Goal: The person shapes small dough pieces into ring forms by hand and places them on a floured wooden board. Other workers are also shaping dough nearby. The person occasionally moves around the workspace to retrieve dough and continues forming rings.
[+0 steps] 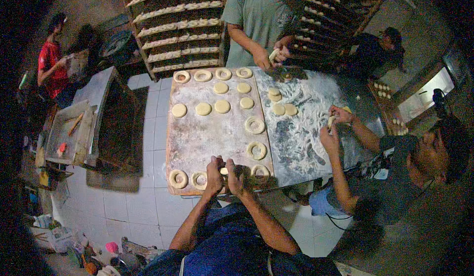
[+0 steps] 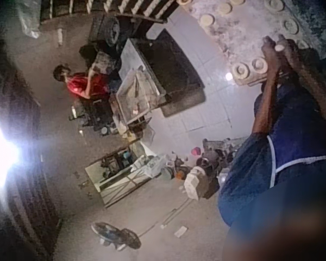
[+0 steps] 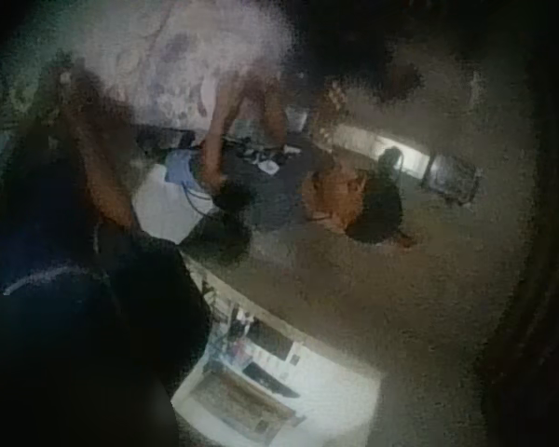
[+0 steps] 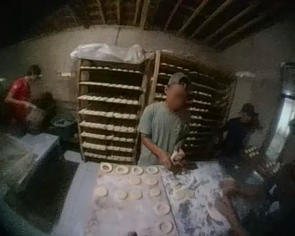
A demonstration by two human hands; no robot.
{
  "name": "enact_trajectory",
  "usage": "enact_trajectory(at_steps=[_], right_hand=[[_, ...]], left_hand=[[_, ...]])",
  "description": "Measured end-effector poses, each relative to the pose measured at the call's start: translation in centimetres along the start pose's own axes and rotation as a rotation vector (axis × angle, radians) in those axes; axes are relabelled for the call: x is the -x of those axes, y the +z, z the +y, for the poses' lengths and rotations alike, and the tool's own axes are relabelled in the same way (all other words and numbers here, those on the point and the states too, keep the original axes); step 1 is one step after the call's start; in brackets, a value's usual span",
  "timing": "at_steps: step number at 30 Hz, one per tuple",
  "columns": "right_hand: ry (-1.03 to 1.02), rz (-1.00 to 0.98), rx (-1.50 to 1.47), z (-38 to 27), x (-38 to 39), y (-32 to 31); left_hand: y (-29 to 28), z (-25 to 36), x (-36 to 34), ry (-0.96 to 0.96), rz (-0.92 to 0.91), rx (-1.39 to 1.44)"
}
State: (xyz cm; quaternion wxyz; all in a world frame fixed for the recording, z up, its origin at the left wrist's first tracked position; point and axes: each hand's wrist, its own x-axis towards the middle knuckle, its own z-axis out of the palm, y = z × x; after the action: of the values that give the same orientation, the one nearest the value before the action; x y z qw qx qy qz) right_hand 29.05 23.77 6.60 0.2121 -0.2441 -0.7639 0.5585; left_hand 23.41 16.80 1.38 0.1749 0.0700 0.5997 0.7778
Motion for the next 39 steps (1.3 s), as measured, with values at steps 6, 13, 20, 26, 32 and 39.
enact_trajectory(at_steps=[6, 13, 20, 26, 32, 39], right_hand=[[0.086, -0.333, 0.12, 1.8, -1.7, -2.2], [-0.088, -0.28, -0.001, 3.7, -3.0, -2.1], [-0.155, -0.445, 0.004, 2.6, -9.4, -2.6], [-0.147, -0.265, 0.667, 6.1, -17.2, -6.6], [-0.299, 0.113, 1.012, 19.5, -32.1, -15.6], [-0.473, 0.102, 0.992, 20.7, -33.8, -15.4]], left_hand=[[0.3, 1.1, -0.2, 0.007, -0.057, -0.323], [0.1, -2.3, -2.2, 0.096, -0.03, -0.111], [0.8, 3.7, -5.4, 0.034, 0.194, -0.135], [-3.7, -2.2, -7.5, 0.304, 0.302, -1.11], [0.4, 0.1, -7.2, 0.378, 0.129, -1.029], [0.5, -0.1, -6.1, 0.337, 0.189, -0.958]])
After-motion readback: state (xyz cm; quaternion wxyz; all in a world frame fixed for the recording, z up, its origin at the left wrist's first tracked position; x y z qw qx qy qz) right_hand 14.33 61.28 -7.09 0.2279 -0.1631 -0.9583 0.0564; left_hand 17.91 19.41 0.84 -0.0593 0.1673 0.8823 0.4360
